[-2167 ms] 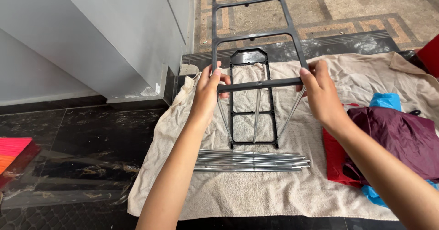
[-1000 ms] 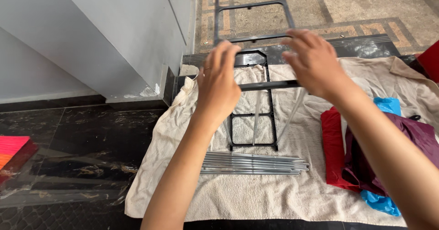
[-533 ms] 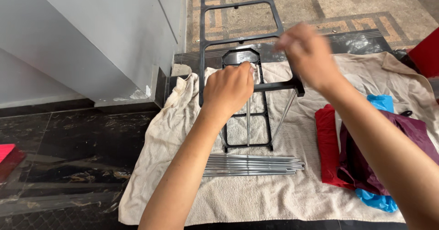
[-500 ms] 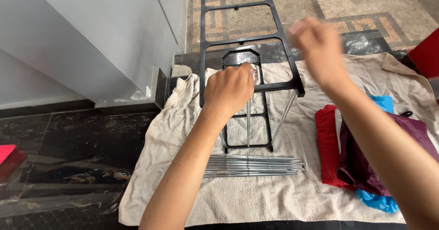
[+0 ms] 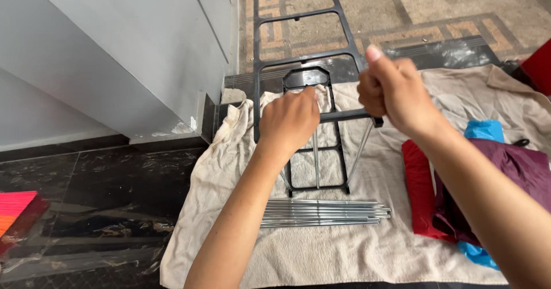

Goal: The person assembles a metal drying rack by inserting horizontal metal rods into slots on two black plastic side frames. They connect the frames with the rods and adjust the structure to form a stable rack.

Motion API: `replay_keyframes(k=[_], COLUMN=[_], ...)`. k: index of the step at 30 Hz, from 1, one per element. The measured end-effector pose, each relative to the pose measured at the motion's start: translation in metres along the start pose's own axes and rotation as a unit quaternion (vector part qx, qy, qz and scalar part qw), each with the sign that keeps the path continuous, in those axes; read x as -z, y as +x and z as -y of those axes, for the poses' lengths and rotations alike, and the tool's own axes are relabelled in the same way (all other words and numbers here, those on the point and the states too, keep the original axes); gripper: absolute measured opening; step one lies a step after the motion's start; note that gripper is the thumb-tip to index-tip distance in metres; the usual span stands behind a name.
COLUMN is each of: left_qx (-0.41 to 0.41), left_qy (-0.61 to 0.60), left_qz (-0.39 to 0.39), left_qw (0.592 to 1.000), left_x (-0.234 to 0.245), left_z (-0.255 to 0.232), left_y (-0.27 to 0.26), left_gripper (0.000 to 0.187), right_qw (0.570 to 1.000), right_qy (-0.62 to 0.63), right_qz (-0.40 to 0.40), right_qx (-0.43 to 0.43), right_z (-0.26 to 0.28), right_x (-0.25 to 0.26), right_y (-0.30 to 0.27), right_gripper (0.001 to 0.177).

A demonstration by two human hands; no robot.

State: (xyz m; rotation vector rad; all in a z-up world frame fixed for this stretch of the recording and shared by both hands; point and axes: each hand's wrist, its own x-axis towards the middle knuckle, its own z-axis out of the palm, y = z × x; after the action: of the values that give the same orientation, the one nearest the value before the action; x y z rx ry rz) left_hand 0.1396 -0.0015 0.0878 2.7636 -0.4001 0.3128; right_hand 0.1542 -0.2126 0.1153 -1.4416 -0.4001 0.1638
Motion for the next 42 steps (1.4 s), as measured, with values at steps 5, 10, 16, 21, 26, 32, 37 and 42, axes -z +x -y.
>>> replay_keyframes(k=[5,10,16,21,26,32,37,42], left_qx=[0.014,-0.003,0.011,0.034,-0.101,-0.203,-0.079,-0.08], left_qy=[-0.014,-0.019,-0.112,-0.443,-0.712,-0.717,-0.609,-0.569], left_qz=[0.018,-0.026,-0.05,-0.238,-0.223,-0.115,-0.005,0.009], left_qw=[1.0,0.999,0.992,0.864,0.659,0.657,0.789,0.819], left_x=[0.0,-0.009,-0.017,0.008,0.064,0.1,0.03,0.025], left_z=[-0.003,-0.005,0.004,-0.002,-0.014,0.043,0.049,0.05], left_y=[0.0,0.001,0.009,0.023,0.028,0.008,0.0,0.01], left_gripper=[0.029,0.025,0.025,0.027,0.043,0.06,0.064,0.068], right_qw=[0.993,0.991,0.991,0.994,0.995,0.995,0.995,0.995], right_qy=[0.027,0.027,0.126,0.097,0.096,0.092,0.092,0.094], right_qz=[-0.013,-0.126,-0.03,-0.025,-0.007,0.001,0.009,0.001], right_qx=[0.118,0.027,-0.041,-0.039,-0.023,-0.025,-0.024,-0.03], right_z=[0.049,0.026,-0.014,-0.01,-0.01,-0.009,-0.009,-0.009], right_x=[0.008,-0.011,-0.017,-0.016,-0.023,-0.019,-0.02,-0.017], right_y=[-0.011,0.008,0.023,0.021,0.019,0.018,0.018,0.015], right_gripper=[0.068,0.055,0.062,0.063,0.063,0.062,0.062,0.062])
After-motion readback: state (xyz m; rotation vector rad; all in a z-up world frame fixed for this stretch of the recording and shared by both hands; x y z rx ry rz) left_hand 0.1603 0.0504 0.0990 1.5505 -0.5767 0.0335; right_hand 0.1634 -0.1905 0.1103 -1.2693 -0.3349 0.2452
